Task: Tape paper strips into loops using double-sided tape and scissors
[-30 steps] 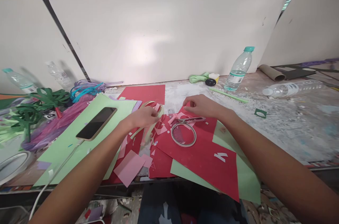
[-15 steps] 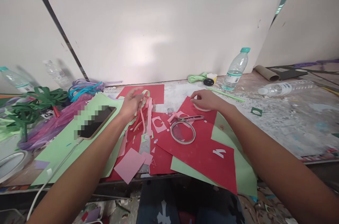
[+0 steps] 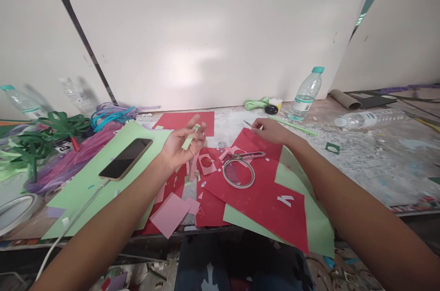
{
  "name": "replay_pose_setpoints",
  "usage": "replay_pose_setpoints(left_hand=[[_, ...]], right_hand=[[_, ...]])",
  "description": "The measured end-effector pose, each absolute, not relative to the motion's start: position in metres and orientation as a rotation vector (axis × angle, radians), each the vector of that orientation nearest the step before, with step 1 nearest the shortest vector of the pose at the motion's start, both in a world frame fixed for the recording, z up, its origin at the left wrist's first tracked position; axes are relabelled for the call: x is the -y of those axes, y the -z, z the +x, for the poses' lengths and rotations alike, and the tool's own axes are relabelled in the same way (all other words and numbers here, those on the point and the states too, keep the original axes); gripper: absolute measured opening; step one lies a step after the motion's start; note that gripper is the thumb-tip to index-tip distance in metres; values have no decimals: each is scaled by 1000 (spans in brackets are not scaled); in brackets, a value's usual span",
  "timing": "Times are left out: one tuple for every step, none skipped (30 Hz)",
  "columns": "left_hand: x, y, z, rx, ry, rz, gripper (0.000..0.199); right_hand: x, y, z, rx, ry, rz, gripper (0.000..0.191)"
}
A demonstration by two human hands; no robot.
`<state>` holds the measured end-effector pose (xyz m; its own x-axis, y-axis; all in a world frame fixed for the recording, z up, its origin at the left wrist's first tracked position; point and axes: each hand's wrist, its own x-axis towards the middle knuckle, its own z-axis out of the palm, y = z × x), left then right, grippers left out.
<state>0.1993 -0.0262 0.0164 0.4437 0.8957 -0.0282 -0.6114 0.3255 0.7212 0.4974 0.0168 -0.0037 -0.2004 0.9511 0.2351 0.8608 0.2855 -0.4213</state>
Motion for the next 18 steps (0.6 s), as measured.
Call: replay_pose_setpoints(left_hand=[[28, -18, 200, -501, -1046, 754, 40], [29, -19, 200, -537, -1058, 808, 40], [29, -20, 200, -570, -1071, 859, 40], [29, -20, 200, -593, -1086, 902, 41], [29, -21, 199, -609, -1100, 936, 42], [29, -21, 198, -620, -1105, 962, 43], [28, -20, 198, -629, -1102, 985, 44], [27, -20, 199, -635, -1096, 1007, 43], [27, -20, 199, -644, -1095, 1032, 41], [27, -19, 201, -658, -1101, 1067, 38], [28, -19, 202, -677, -1118, 1113, 33], [29, -19, 204, -700, -1141, 1169, 27], [30, -19, 206, -722, -1156, 1232, 23], [31, -18, 207, -738, -1156, 1287, 22], [32, -18, 208, -748, -1146, 1334, 25], [33, -17, 209, -750, -1131, 1371, 27], [33, -16, 209, -751, -1117, 1402, 28], [34, -15, 209, -756, -1107, 1433, 27]], right_hand=[[-14, 1, 489, 2109, -290, -1578, 14], [-11, 0, 480, 2047, -295, -1498, 14], [-6, -1, 470, 2008, -319, -1388, 12], [-1, -2, 460, 1994, -359, -1289, 11], [6, -1, 450, 1997, -405, -1218, 10], [12, 0, 440, 2003, -441, -1171, 10], [19, 1, 432, 2031, -476, -1116, 10], [25, 2, 425, 2075, -487, -1069, 10], [31, 3, 419, 2117, -486, -1025, 9], [35, 3, 415, 2152, -471, -978, 7], [38, 4, 413, 2186, -449, -932, 5], [40, 4, 411, 2210, -428, -893, 4], [41, 5, 410, 2230, -412, -865, 5], [41, 6, 410, 2247, -402, -846, 7], [41, 7, 410, 2261, -398, -835, 10], [41, 7, 410, 2278, -398, -826, 12], [40, 8, 410, 2297, -398, -818, 15], [40, 9, 410, 2315, -395, -806, 16]])
